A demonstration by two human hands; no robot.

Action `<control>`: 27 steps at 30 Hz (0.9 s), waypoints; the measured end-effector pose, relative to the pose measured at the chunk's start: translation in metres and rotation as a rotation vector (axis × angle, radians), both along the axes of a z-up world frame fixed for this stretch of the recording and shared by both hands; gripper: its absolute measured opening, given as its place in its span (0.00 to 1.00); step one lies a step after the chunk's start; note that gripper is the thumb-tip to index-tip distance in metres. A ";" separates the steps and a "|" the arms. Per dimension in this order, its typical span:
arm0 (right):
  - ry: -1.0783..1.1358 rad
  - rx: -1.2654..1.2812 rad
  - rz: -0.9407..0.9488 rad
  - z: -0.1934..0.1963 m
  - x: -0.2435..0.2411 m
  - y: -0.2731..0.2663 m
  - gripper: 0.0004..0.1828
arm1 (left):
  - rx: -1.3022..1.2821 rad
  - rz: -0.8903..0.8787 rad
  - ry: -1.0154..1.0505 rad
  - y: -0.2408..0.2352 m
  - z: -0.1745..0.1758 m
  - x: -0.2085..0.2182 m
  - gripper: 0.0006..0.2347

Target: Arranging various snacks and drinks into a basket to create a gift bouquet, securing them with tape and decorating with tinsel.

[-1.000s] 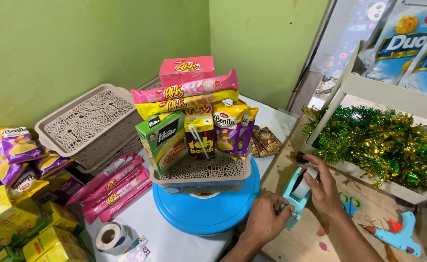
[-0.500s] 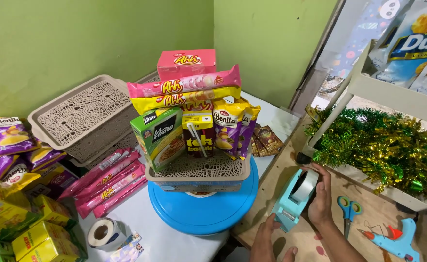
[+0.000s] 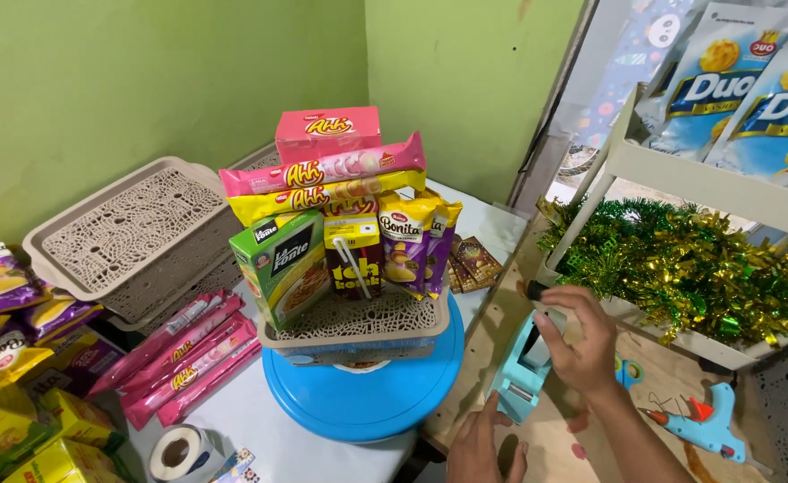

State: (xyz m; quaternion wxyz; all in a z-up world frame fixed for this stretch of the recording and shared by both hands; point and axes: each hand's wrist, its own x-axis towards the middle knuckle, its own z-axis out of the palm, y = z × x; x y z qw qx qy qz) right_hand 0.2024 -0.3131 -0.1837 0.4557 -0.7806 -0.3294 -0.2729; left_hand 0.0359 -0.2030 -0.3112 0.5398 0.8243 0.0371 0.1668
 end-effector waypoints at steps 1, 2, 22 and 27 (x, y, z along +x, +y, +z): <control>0.022 -0.095 0.079 0.014 0.003 0.006 0.13 | 0.054 0.006 -0.051 -0.001 -0.002 0.000 0.31; 0.021 -0.100 0.080 0.026 0.020 0.019 0.13 | 0.049 0.007 -0.052 -0.002 0.003 -0.002 0.31; 0.717 -1.322 -0.217 -0.007 0.159 0.121 0.29 | 0.210 -0.164 0.158 0.005 -0.001 0.001 0.38; 0.729 -1.164 -0.070 -0.003 0.179 0.112 0.19 | 0.175 -0.176 0.085 0.010 0.007 -0.004 0.36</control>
